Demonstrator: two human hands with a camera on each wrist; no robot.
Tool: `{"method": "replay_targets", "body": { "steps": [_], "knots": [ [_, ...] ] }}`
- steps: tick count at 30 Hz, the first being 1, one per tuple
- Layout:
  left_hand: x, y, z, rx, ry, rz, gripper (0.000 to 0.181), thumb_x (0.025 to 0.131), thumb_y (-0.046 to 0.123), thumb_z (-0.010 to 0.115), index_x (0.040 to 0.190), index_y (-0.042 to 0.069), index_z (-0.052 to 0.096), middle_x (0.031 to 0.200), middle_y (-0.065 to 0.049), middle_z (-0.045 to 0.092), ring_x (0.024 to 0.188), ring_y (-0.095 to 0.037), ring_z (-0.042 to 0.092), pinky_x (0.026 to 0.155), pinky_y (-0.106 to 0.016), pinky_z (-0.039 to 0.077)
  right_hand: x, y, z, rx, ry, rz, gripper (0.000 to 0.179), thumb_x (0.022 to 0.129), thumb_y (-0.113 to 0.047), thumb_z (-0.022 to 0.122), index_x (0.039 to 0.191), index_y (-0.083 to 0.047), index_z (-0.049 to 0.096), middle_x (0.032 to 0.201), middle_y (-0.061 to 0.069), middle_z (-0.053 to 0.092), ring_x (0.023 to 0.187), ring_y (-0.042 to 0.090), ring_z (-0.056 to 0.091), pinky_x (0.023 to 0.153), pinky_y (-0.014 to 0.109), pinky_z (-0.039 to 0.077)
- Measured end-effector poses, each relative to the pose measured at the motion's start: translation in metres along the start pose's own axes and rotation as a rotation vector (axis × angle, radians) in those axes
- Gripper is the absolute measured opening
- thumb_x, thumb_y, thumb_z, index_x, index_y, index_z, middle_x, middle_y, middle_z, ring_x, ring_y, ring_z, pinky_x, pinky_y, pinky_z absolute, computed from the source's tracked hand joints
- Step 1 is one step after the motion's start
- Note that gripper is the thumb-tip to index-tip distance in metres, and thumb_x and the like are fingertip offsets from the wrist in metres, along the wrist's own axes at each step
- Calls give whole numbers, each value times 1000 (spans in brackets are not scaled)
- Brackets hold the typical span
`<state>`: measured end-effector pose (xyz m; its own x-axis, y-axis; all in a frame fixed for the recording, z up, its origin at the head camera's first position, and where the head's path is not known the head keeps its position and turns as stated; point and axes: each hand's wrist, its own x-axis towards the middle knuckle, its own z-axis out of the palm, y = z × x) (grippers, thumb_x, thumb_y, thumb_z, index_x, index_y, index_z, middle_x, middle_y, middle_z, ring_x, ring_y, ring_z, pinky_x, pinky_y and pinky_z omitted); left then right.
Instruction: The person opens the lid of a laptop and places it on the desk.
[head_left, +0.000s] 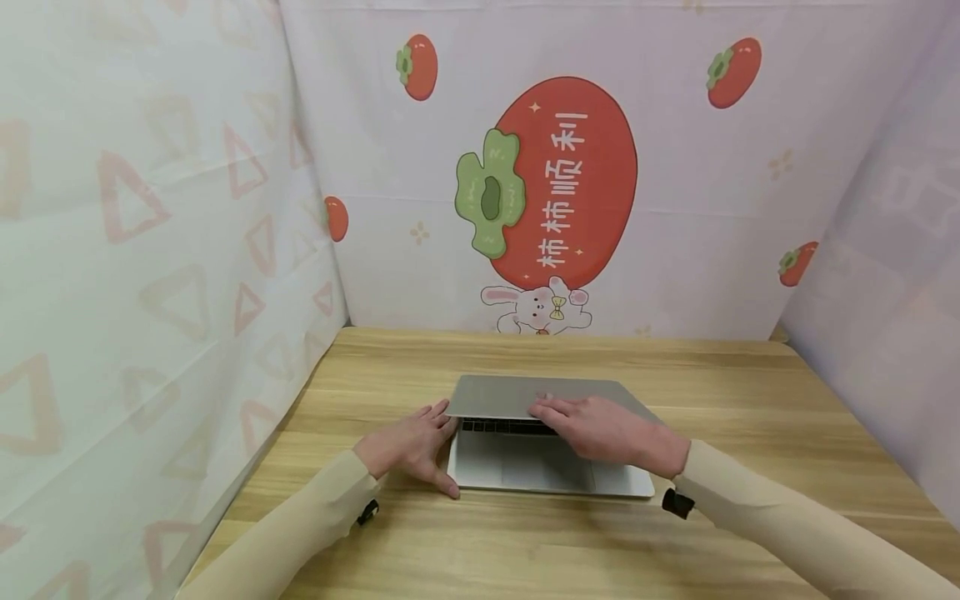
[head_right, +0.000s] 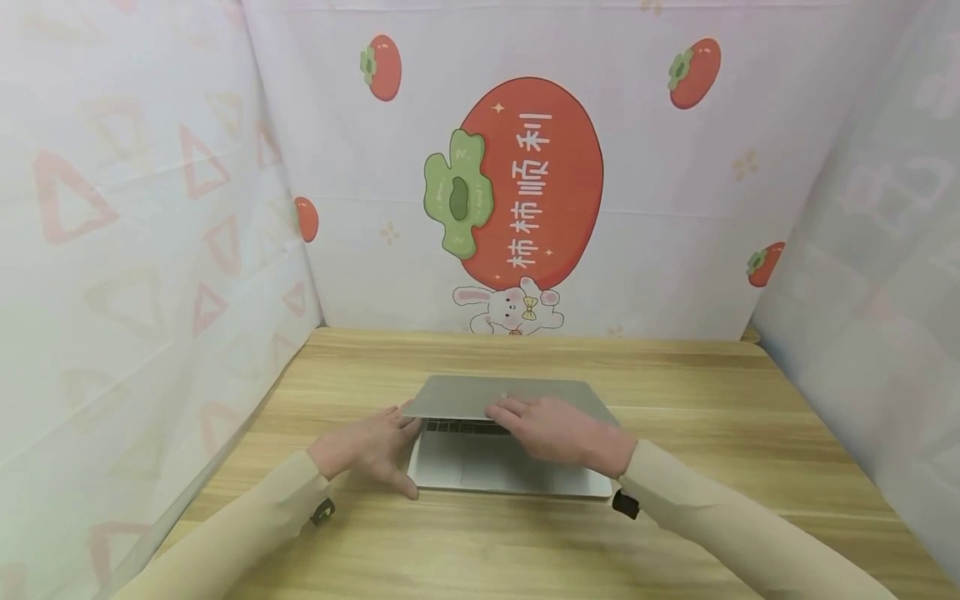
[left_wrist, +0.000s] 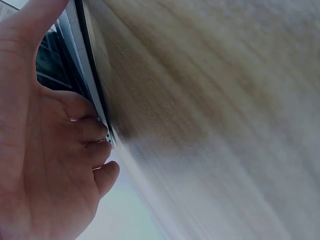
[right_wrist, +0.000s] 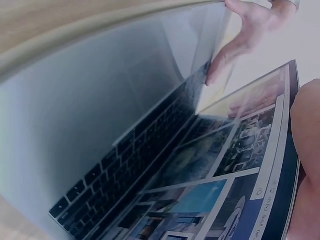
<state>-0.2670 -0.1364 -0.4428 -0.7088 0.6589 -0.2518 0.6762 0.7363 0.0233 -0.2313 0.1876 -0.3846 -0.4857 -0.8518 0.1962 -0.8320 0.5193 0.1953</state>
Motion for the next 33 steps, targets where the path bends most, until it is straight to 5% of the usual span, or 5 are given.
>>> {"method": "replay_targets", "body": {
  "steps": [12, 20, 33],
  "knots": [
    [1, -2, 0, 63, -12, 13, 126, 68, 88, 55, 155, 3, 23, 163, -17, 19, 152, -33, 18, 122, -43, 23, 8, 10, -14, 18, -27, 34, 50, 88, -8, 71, 134, -13, 53, 126, 2, 68, 90, 14, 72, 76, 32, 60],
    [0, -2, 2, 44, -25, 7, 125, 69, 88, 54, 156, 4, 22, 164, -17, 15, 152, -32, 17, 123, -42, 23, 15, 17, -19, 96, -28, 59, 44, 90, -5, 67, 132, -9, 53, 115, 3, 71, 63, 8, 60, 69, 28, 59],
    [1, -3, 3, 29, -22, 10, 125, 70, 88, 53, 156, 4, 22, 164, -17, 16, 152, -32, 16, 123, -42, 22, 26, 31, -31, 158, -82, 121, 37, 94, -6, 63, 128, -10, 52, 106, 3, 72, 63, 7, 57, 73, 28, 59]
  ]
}}
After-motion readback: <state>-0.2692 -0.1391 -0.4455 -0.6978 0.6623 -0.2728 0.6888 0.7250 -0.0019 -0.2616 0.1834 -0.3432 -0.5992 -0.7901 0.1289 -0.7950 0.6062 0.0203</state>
